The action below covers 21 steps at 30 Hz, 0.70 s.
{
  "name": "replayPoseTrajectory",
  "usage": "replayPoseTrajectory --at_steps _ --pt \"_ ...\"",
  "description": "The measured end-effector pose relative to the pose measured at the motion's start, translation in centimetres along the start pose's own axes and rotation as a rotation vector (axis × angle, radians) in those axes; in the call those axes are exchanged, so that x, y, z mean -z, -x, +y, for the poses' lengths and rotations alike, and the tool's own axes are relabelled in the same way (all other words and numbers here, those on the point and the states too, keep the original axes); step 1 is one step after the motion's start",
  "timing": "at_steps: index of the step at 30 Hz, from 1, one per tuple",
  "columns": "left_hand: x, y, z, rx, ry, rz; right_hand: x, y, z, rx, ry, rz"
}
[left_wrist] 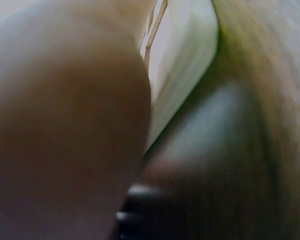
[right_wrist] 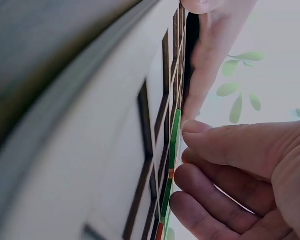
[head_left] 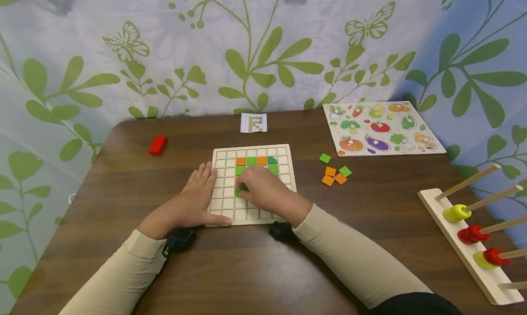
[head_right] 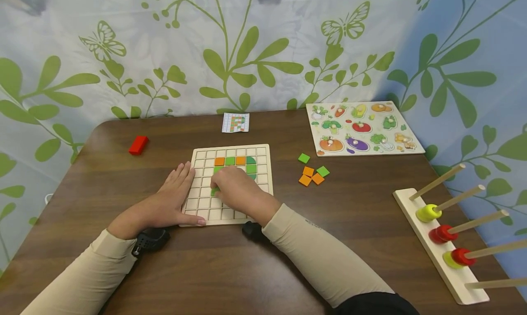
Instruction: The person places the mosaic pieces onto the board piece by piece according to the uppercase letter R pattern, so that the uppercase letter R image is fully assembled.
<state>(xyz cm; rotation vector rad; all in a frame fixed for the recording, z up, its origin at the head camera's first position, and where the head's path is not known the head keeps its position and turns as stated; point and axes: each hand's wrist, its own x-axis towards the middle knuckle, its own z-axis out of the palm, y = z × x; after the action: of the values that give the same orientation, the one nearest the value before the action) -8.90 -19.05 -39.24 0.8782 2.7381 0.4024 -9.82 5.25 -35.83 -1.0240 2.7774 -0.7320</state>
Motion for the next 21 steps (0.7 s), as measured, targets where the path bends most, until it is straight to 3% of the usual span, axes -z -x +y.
replayPoseTrajectory --at_steps 9,21 --pt "0.0 0.0 0.0 0.007 -0.008 -0.010 1.2 1.0 1.1 -0.021 -0.024 0.032" --pt "0.0 -0.1 0.1 0.031 -0.014 -0.020 2.9 2.5 4.7 -0.085 -0.003 0.118"
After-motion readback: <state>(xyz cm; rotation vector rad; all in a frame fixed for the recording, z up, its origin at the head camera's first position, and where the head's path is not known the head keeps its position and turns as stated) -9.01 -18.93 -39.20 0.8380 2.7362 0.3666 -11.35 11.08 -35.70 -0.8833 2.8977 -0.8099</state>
